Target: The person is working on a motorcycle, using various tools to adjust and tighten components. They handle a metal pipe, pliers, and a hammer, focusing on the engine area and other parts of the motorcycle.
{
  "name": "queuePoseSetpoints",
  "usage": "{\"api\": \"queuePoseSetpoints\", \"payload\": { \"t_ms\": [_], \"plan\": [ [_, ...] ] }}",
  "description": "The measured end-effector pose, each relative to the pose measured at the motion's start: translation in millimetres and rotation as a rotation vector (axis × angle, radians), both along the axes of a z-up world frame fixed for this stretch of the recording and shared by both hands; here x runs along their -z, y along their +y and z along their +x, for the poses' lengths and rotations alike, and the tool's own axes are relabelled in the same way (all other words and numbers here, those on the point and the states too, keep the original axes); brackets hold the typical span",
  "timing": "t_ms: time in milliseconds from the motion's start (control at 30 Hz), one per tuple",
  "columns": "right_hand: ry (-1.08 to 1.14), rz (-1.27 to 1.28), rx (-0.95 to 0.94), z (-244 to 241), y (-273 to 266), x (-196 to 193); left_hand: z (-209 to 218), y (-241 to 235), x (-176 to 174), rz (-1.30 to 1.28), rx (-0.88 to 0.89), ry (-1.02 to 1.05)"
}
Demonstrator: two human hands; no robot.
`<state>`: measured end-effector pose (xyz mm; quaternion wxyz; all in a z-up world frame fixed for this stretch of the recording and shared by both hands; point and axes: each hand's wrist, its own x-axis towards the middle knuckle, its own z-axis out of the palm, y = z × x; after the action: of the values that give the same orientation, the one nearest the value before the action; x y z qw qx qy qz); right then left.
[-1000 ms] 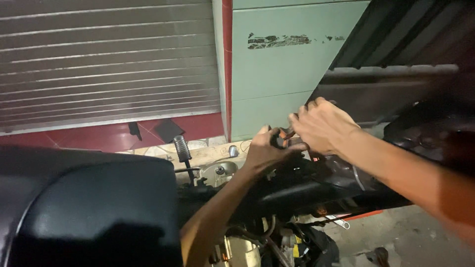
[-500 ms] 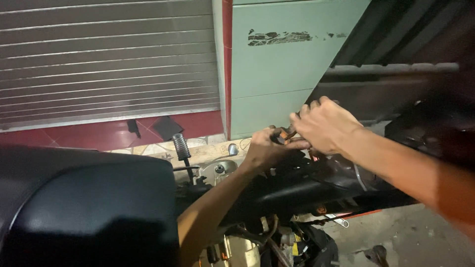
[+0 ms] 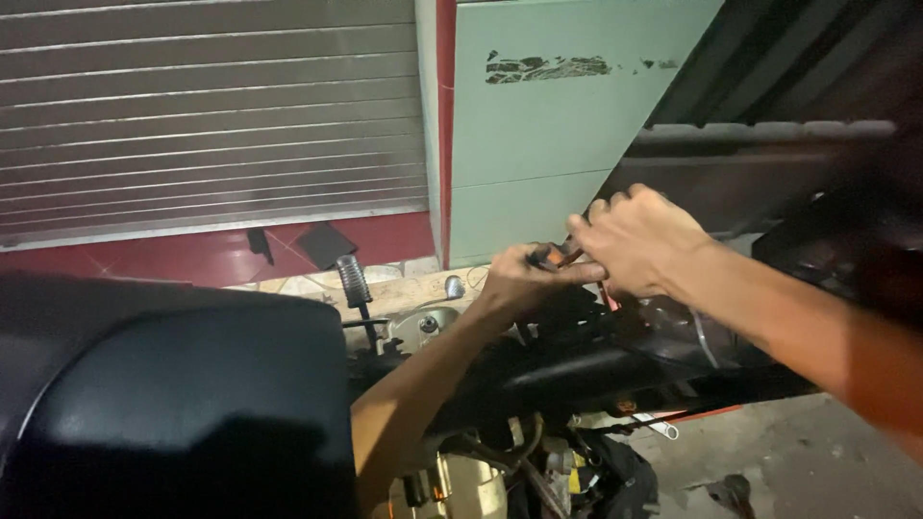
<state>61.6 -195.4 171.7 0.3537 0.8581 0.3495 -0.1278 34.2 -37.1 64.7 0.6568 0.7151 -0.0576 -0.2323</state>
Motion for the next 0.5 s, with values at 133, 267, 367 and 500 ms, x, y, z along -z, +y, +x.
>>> {"api": "queuePoseSetpoints", "payload": {
  "t_ms": [133,267,367,500],
  "plan": [
    [-0.052,-0.003,-0.061,-2,-6,1,6,-9,12,-0.095,0.014,0.072],
    [-0.087,0.070,0.000,-12,-4,-4,-1,-2,-3,0.071,-0.016,0.169],
    [-0.145,0.129,-0.148,-9,13,1,-3,30,-26,0.126,-0.173,-0.285],
    [-0.147,0.152,-0.083,-6,4,-7,1,19,-19,0.206,-0.062,-0.104]
  ]
}}
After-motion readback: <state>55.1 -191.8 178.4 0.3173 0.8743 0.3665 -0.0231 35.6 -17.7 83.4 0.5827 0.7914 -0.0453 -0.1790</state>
